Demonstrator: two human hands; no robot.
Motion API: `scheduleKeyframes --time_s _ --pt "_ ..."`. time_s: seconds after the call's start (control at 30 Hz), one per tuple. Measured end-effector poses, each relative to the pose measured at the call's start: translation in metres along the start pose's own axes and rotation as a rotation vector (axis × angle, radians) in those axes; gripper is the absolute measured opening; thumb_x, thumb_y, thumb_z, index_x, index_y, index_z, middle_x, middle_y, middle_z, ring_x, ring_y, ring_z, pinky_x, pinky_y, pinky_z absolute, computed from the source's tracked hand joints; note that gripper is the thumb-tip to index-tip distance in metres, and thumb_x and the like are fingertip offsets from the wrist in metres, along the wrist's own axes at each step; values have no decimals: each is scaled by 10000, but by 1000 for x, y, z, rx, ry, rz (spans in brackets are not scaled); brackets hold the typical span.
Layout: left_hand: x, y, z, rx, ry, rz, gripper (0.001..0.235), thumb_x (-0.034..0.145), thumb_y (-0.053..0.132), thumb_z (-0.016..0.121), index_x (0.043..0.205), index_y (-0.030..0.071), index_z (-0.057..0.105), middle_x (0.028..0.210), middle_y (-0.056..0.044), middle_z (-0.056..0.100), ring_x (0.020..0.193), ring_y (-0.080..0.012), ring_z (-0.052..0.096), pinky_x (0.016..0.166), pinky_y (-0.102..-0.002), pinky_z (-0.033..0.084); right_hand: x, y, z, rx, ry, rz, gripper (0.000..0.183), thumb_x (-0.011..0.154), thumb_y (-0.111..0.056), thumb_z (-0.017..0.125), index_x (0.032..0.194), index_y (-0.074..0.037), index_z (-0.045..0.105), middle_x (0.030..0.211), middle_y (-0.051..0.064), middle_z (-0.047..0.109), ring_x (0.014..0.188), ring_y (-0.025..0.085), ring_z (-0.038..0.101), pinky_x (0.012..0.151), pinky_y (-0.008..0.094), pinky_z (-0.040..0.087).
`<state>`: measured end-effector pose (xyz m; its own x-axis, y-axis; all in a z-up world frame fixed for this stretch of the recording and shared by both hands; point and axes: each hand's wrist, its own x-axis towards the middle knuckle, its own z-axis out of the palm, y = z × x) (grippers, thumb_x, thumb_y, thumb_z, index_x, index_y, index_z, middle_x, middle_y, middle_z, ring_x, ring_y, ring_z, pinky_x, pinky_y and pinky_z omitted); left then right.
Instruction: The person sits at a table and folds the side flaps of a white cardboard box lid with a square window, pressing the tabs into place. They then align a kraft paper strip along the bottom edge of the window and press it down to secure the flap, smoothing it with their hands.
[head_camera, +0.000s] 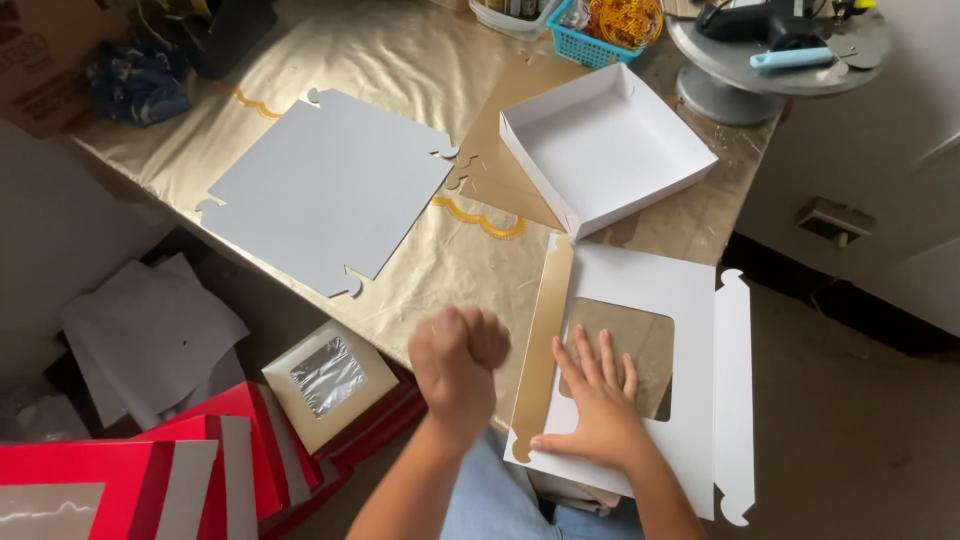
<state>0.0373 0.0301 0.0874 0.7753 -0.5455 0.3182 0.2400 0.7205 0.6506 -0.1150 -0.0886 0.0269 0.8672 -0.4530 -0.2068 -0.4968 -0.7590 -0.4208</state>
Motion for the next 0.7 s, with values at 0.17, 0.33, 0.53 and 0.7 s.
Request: scheduleKeyframes --time_s 0.17,0.33,0.53,0.7 --pt "-72 -83 -37 364 -5 -138 485 1109 285 459 691 42 499 575 -21 450 501 -119 399 475 -312 294 1 4 7 -67 -10 18 1455 469 -642 919 1643 -283 138 1720 103 -4 1555 348 -106 1190 578 -71" --pt "-58 -88 -34 647 -3 -131 539 1128 317 414 669 50 506 577 11 459 511 -82 420 492 -288 305 -2 -1 6 -54 -17 14 1455 468 -654 920 1642 -276 148 1743 103 -7 1551 358 -99 1193 578 -61" --pt "-41 -97 -29 220 40 -221 548 1131 285 422 623 81 423 560 35 398 490 -62 323 454 -278 233 -1 -2 0 17 53 -12 1471 446 -624 964 1632 -257 176 1728 96 1 1546 351 -88 1177 589 -75" --pt "-33 -130 -39 591 63 -227 547 1094 307 423 604 68 468 535 15 436 503 -71 375 455 -295 296 -3 -5 -3 57 15 32 1491 395 -561 977 1640 -297 202 1747 68 26 1562 319 -92 1200 561 -77"
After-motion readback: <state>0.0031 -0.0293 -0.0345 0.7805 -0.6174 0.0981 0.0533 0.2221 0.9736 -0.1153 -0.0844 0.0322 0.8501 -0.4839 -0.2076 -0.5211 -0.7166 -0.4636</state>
